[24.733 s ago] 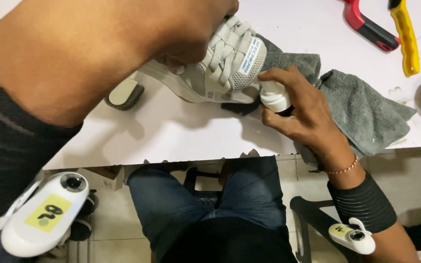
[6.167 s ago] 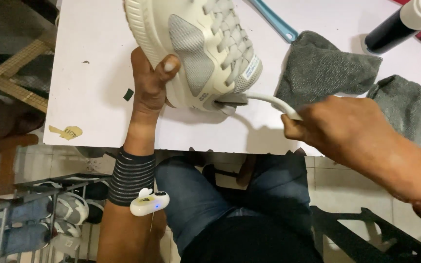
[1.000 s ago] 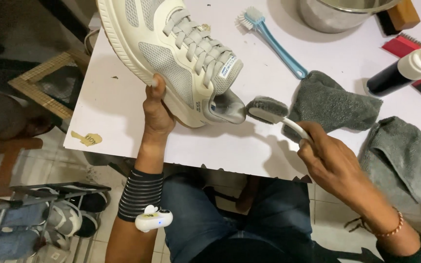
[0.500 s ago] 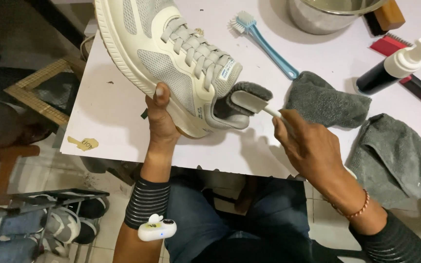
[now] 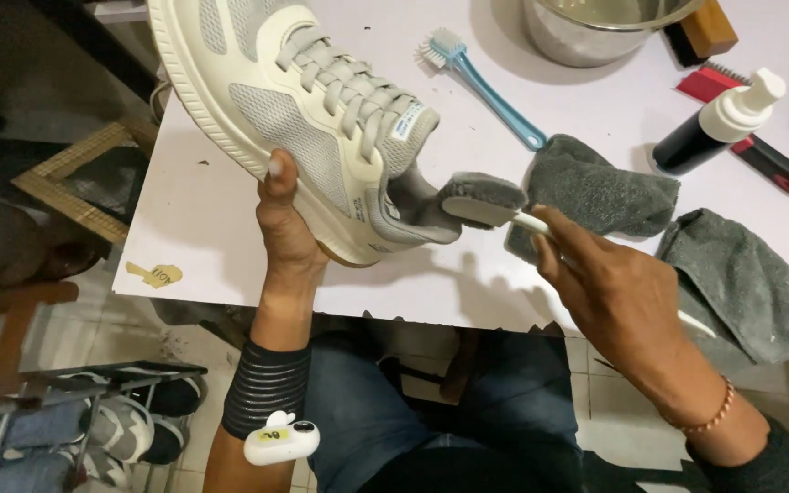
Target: The person applies cleaning foam to a white sneaker and scrubs the interior and upper areas with a small brush. They then wipe the shoe with a gray cloth, repeating the scrubbing and wiping process on the same shoe.
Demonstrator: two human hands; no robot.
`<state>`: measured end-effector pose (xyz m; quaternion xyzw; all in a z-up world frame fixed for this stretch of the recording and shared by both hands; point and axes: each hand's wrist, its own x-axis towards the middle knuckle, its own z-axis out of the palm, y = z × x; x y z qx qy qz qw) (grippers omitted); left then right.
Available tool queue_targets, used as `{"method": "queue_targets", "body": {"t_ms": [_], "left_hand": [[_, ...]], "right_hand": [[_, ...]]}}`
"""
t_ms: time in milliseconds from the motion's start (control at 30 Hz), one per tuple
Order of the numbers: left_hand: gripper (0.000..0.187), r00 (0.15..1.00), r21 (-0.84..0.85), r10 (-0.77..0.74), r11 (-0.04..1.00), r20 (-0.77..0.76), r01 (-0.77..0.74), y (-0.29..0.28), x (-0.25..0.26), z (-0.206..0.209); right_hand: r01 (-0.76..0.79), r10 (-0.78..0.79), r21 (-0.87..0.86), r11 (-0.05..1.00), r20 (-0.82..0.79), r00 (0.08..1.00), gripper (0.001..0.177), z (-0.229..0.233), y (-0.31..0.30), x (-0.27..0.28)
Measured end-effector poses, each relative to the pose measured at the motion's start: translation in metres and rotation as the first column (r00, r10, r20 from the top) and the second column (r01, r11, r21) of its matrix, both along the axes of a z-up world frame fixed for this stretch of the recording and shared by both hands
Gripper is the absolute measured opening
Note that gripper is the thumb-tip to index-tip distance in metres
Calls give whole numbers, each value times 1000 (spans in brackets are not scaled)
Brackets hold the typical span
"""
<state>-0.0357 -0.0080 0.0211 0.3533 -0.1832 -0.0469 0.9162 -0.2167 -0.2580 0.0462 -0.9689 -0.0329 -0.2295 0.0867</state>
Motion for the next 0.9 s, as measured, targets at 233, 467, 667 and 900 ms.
{"method": "queue_targets", "body": {"t_ms": [233, 467, 667, 900], "left_hand": [[60, 995, -42, -85, 996, -53, 83, -16, -12, 12], [68, 979, -148, -191, 972, -67, 180, -16, -14, 12], [64, 981, -137, -157, 980, -118, 141, -14, -11, 15], [68, 961, -133, -225, 970, -159, 205, -27, -18, 20]], "right_hand": [[-33, 43, -130, 991, 73, 996, 28, -1, -4, 21], [-36, 45, -132, 991, 70, 997, 34, -1, -15, 10], [-127, 128, -33, 991, 23, 992, 33, 22, -17, 4], [-5, 47, -273, 962, 150, 988, 27, 16, -19, 8]]}}
